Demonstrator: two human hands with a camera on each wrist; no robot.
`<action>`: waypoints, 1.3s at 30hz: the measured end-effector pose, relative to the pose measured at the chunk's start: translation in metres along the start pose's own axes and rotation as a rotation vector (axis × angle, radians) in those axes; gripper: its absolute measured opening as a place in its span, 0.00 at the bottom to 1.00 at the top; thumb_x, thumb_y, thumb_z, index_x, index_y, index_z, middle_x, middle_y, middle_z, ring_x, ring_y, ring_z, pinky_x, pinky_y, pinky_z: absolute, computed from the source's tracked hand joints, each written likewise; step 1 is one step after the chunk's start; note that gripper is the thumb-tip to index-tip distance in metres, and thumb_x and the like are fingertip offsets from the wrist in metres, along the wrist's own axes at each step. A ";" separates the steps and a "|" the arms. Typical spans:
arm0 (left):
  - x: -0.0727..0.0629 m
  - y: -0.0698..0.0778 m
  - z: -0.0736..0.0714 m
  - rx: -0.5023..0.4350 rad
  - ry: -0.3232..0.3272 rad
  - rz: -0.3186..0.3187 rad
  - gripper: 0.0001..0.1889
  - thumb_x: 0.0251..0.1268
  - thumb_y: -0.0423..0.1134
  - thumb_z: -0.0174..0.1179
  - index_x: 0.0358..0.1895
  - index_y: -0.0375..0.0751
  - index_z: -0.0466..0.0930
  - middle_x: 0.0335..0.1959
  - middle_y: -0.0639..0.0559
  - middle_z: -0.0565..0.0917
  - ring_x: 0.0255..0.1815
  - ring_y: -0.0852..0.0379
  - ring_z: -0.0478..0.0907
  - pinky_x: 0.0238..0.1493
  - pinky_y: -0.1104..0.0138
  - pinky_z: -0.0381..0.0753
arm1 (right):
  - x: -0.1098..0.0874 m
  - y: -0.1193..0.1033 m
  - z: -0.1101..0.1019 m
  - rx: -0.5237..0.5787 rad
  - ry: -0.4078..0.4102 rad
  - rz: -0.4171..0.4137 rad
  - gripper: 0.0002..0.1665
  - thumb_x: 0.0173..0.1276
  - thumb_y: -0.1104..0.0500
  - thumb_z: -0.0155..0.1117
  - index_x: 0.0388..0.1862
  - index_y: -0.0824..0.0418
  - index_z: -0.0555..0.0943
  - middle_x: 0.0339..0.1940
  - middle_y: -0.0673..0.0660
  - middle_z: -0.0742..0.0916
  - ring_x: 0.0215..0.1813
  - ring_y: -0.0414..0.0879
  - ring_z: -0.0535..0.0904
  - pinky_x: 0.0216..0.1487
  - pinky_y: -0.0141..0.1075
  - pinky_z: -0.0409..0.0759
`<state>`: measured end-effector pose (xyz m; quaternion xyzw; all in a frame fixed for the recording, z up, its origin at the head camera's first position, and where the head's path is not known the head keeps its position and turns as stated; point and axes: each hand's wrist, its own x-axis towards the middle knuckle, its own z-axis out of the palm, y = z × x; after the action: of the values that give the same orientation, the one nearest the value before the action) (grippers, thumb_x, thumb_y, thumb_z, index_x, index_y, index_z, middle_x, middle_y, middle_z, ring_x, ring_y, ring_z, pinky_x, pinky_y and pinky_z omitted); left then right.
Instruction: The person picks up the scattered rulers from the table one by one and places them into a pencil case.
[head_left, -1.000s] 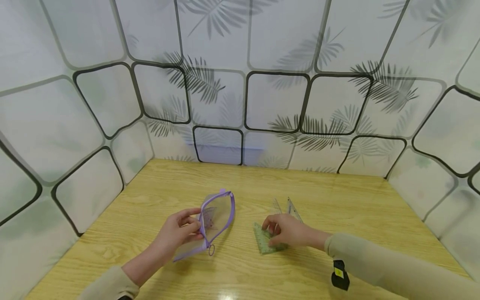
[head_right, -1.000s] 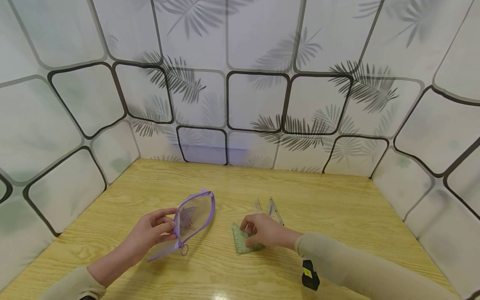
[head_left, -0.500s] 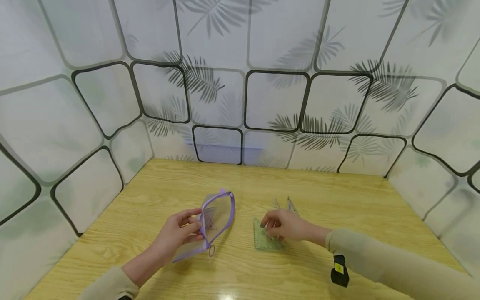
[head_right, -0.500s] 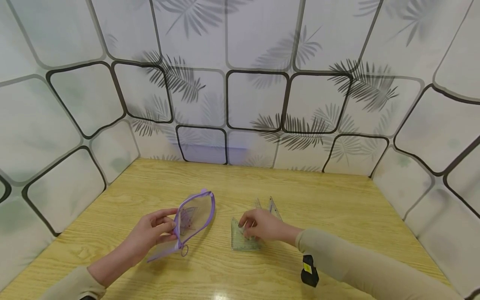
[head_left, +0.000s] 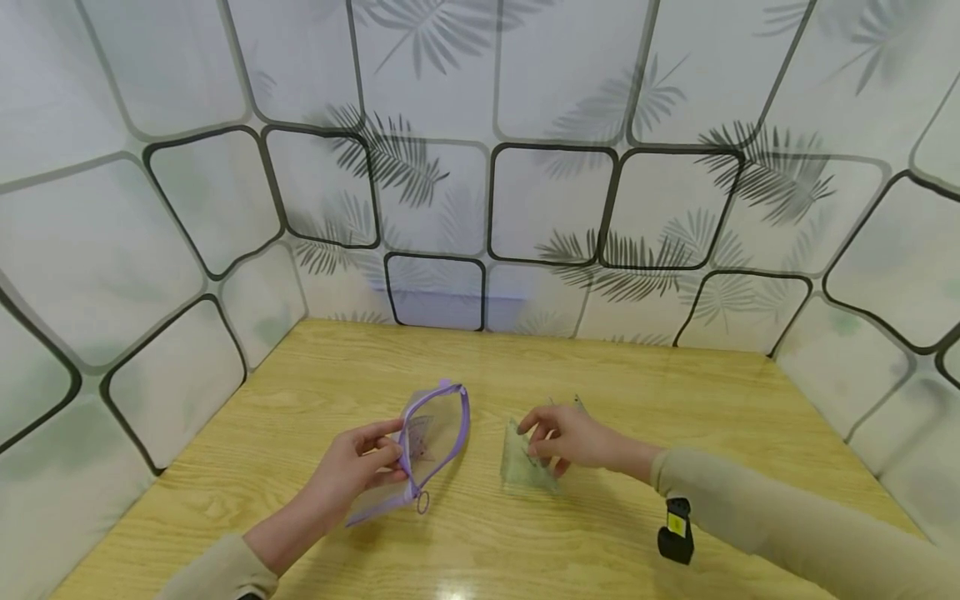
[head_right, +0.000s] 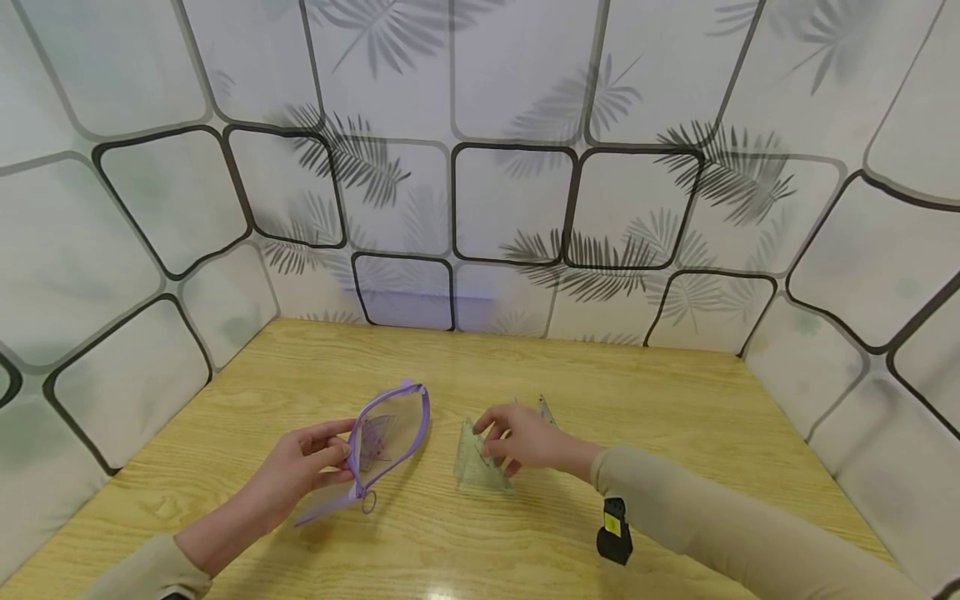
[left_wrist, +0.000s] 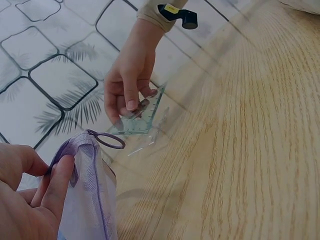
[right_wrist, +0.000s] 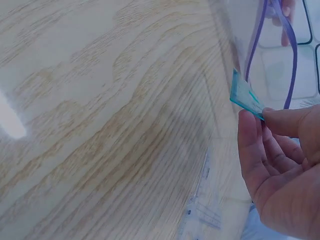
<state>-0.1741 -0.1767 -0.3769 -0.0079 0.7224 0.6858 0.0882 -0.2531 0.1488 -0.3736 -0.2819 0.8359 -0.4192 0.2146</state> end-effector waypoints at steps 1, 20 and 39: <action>0.000 0.000 0.000 0.002 -0.001 0.000 0.27 0.70 0.28 0.52 0.71 0.27 0.62 0.35 0.52 0.76 0.37 0.61 0.79 0.42 0.71 0.88 | 0.001 -0.001 0.000 0.016 0.000 0.010 0.20 0.72 0.62 0.61 0.59 0.69 0.75 0.39 0.61 0.84 0.32 0.46 0.80 0.30 0.39 0.88; 0.001 0.000 -0.002 0.000 -0.020 0.000 0.28 0.71 0.30 0.52 0.72 0.25 0.61 0.36 0.52 0.77 0.37 0.61 0.79 0.42 0.72 0.88 | 0.025 -0.032 0.001 0.161 0.012 0.114 0.25 0.73 0.62 0.60 0.66 0.67 0.72 0.43 0.61 0.84 0.38 0.45 0.81 0.36 0.40 0.89; 0.000 -0.002 0.002 -0.026 -0.067 0.007 0.29 0.71 0.29 0.53 0.72 0.24 0.58 0.36 0.54 0.75 0.38 0.63 0.79 0.44 0.73 0.88 | 0.047 -0.041 0.004 0.184 -0.003 0.144 0.24 0.73 0.66 0.58 0.66 0.67 0.70 0.43 0.61 0.85 0.37 0.46 0.82 0.35 0.38 0.89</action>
<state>-0.1735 -0.1747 -0.3786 0.0164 0.7102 0.6952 0.1100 -0.2737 0.0959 -0.3481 -0.2008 0.8116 -0.4773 0.2706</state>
